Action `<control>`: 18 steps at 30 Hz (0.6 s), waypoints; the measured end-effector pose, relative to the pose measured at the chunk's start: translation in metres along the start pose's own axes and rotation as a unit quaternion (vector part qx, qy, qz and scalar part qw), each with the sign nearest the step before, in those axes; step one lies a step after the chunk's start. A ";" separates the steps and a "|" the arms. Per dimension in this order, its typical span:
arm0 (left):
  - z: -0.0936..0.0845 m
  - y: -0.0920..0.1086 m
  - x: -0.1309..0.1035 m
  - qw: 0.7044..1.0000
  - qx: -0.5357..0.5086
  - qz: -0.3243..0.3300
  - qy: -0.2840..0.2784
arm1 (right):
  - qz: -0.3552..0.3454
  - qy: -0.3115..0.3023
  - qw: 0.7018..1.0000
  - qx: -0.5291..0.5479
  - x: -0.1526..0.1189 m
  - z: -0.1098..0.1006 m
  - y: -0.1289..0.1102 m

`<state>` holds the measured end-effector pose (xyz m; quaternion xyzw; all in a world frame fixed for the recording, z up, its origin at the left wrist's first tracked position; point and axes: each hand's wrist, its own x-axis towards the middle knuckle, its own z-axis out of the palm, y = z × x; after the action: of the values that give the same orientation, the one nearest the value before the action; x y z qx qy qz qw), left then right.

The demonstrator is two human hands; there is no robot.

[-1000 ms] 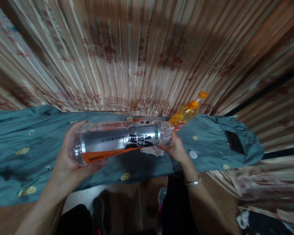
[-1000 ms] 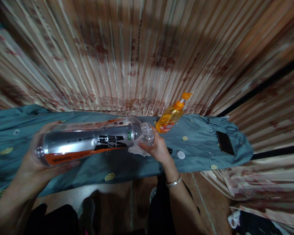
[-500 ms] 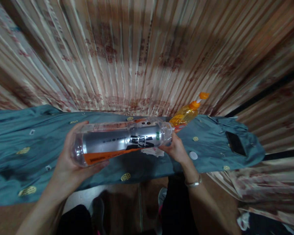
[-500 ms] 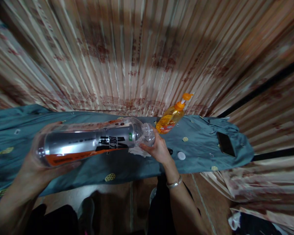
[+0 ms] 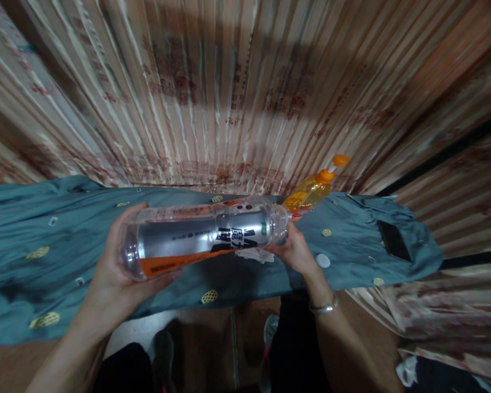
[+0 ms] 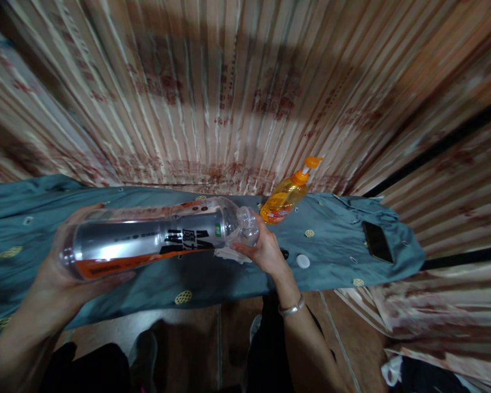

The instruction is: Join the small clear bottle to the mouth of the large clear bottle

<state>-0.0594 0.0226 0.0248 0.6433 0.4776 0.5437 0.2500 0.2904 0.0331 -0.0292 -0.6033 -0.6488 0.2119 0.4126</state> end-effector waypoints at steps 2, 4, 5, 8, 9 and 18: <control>0.000 0.000 0.000 1.000 0.006 0.007 0.000 | -0.001 -0.002 1.000 -0.001 0.000 -0.001 0.000; 0.000 0.000 0.000 1.000 0.016 0.015 0.000 | -0.002 -0.001 1.000 -0.002 0.000 -0.001 -0.001; 0.000 0.000 0.000 1.000 0.019 0.017 -0.001 | -0.002 0.001 1.000 -0.003 0.000 -0.001 0.000; 0.000 0.001 0.000 1.000 0.013 0.016 -0.005 | -0.008 0.003 1.000 -0.001 0.001 0.000 0.000; 0.000 0.001 0.000 1.000 0.010 0.015 -0.005 | -0.010 0.006 1.000 0.000 0.001 0.000 0.001; 0.001 -0.002 -0.001 1.000 -0.011 -0.005 -0.001 | -0.008 0.020 1.000 -0.005 0.000 0.002 -0.001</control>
<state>-0.0597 0.0229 0.0223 0.6387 0.4741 0.5473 0.2604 0.2883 0.0332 -0.0297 -0.6043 -0.6464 0.1929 0.4240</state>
